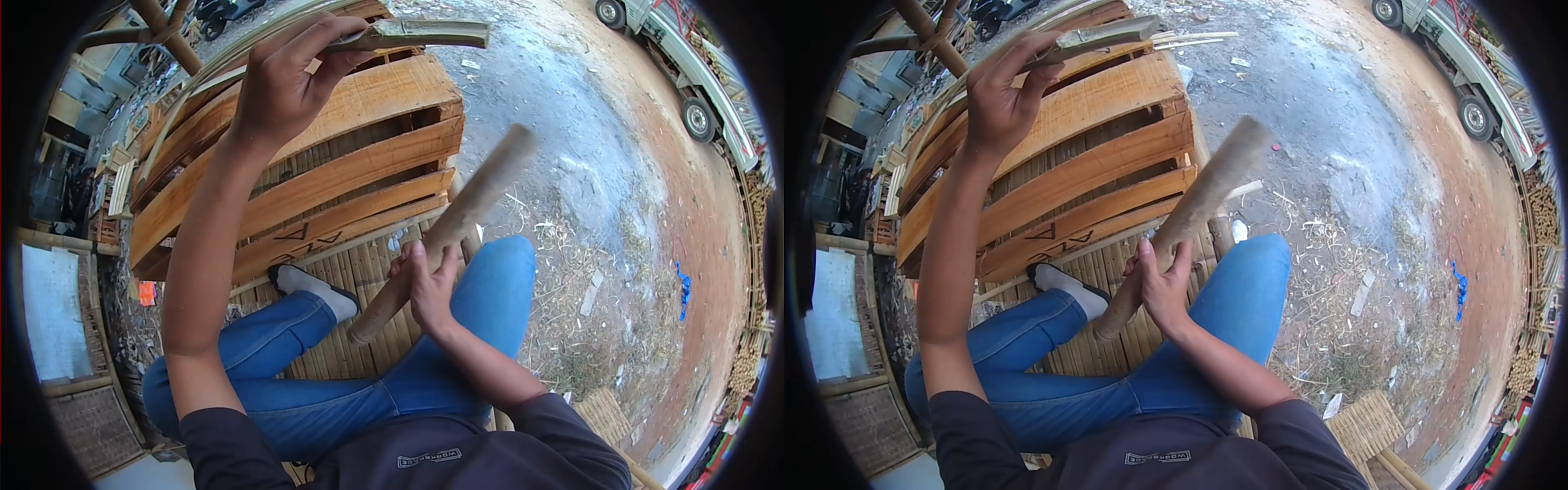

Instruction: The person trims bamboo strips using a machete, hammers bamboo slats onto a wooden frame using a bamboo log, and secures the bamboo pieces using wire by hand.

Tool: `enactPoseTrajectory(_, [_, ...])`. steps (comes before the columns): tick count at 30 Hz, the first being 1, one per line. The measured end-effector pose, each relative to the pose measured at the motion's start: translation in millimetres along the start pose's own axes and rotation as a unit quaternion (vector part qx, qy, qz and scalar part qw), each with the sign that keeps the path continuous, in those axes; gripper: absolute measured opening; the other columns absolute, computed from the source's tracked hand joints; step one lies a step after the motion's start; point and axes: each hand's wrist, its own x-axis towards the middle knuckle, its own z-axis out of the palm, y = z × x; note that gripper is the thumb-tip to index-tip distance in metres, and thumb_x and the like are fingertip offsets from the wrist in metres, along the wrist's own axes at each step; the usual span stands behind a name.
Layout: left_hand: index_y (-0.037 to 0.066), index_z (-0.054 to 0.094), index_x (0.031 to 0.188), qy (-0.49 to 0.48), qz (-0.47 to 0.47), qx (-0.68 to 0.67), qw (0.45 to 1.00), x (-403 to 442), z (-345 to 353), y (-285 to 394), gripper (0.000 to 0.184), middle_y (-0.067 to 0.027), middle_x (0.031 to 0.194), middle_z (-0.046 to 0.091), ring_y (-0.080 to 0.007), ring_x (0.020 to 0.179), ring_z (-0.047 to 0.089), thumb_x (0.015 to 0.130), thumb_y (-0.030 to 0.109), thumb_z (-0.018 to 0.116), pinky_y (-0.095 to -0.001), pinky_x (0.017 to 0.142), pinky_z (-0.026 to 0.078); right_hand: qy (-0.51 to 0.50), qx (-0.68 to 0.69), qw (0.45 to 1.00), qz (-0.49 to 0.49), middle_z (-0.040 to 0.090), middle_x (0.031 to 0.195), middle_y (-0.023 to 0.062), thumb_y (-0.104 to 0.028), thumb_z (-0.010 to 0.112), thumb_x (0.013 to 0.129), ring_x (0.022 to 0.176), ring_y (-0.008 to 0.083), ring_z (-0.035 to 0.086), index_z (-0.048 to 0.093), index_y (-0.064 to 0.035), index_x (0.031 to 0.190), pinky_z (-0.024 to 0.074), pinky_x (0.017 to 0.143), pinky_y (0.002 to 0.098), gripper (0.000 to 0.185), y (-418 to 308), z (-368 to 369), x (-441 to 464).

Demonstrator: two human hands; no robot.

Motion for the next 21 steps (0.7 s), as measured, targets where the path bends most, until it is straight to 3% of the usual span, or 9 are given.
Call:
enactPoseTrajectory(4, [0.002,0.068,0.111,-0.007,0.006,0.007,1.000,-0.3,-1.9,2.6,0.025,-0.0088,0.094,0.071,-0.0204,0.078,0.072,0.091,0.016,0.070,-0.0302,0.068,0.055,0.069,-0.123,0.981,0.135,0.057,0.102,0.0120,-0.023,0.064,0.098,0.080,0.0176,0.062,0.035,-0.0059,0.130,0.0535,0.071,0.0335,0.047,42.4,-22.9,-8.8])
enactPoseTrajectory(7, [-0.001,0.066,0.111,-0.019,-0.011,-0.002,1.000,-3.1,-0.8,2.3,0.024,-0.0104,0.090,0.068,-0.0212,0.080,0.069,0.094,0.016,0.068,-0.0309,0.073,0.053,0.052,-0.205,0.973,0.091,0.055,0.118,0.0178,-0.028,0.067,0.096,0.100,0.0234,0.060,0.030,-0.0037,0.140,0.0511,0.086,0.0378,0.063,91.6,-48.5,-19.6])
enactPoseTrajectory(8, [-0.001,0.066,0.111,-0.020,-0.013,0.004,1.000,-2.5,-1.9,2.4,0.024,-0.0104,0.090,0.068,-0.0214,0.080,0.068,0.094,0.016,0.068,-0.0310,0.072,0.053,0.076,-0.217,0.968,0.101,0.059,0.101,0.0104,-0.025,0.068,0.096,0.089,0.0190,0.061,0.036,-0.0053,0.133,0.0527,0.074,0.0344,0.053,107.9,-52.4,-23.0])
enactPoseTrajectory(11, [-0.001,0.066,0.110,-0.025,-0.022,-0.003,0.999,-3.8,-1.5,4.3,0.024,-0.0101,0.090,0.068,-0.0214,0.080,0.068,0.093,0.016,0.068,-0.0313,0.072,0.053,0.097,-0.236,0.950,0.183,0.057,0.110,0.0139,-0.025,0.066,0.096,0.096,0.0239,0.060,0.036,-0.0058,0.132,0.0540,0.078,0.0392,0.050,120.0,-54.2,-29.4])
enactPoseTrajectory(14, [-0.001,0.066,0.111,-0.024,-0.001,-0.004,1.000,-6.2,1.1,2.9,0.025,-0.0097,0.089,0.068,-0.0214,0.079,0.068,0.093,0.017,0.068,-0.0317,0.070,0.053,0.056,-0.260,0.891,0.369,0.053,0.123,0.0177,-0.025,0.063,0.097,0.105,0.0291,0.059,0.034,-0.0063,0.135,0.0540,0.087,0.0477,0.051,139.2,-71.4,-29.6])
enactPoseTrajectory(17, [0.000,0.066,0.111,-0.037,0.010,-0.015,0.999,-8.4,2.3,5.6,0.025,-0.0097,0.090,0.067,-0.0217,0.079,0.068,0.092,0.016,0.069,-0.0324,0.069,0.054,0.079,-0.217,0.849,0.475,0.049,0.131,0.0204,-0.026,0.063,0.097,0.115,0.0337,0.056,0.036,-0.0068,0.136,0.0505,0.095,0.0566,0.052,98.7,-51.9,-26.5])
enactPoseTrajectory(20, [0.000,0.066,0.112,-0.042,-0.004,-0.041,0.998,-11.7,5.6,10.3,0.026,-0.0096,0.090,0.067,-0.0216,0.079,0.069,0.091,0.015,0.070,-0.0328,0.067,0.054,-0.037,-0.230,0.828,0.511,0.046,0.138,0.0220,-0.029,0.065,0.095,0.122,0.0366,0.052,0.036,-0.0037,0.139,0.0464,0.103,0.0549,0.058,90.3,-63.9,-25.4])
enactPoseTrajectory(21, [0.000,0.066,0.112,-0.042,-0.010,-0.050,0.998,-13.8,5.5,10.6,0.026,-0.0095,0.090,0.067,-0.0214,0.079,0.069,0.090,0.014,0.070,-0.0328,0.066,0.054,-0.057,-0.232,0.810,0.536,0.047,0.135,0.0232,-0.030,0.065,0.095,0.118,0.0371,0.054,0.035,-0.0023,0.140,0.0482,0.099,0.0541,0.061,85.9,-66.9,-22.7])
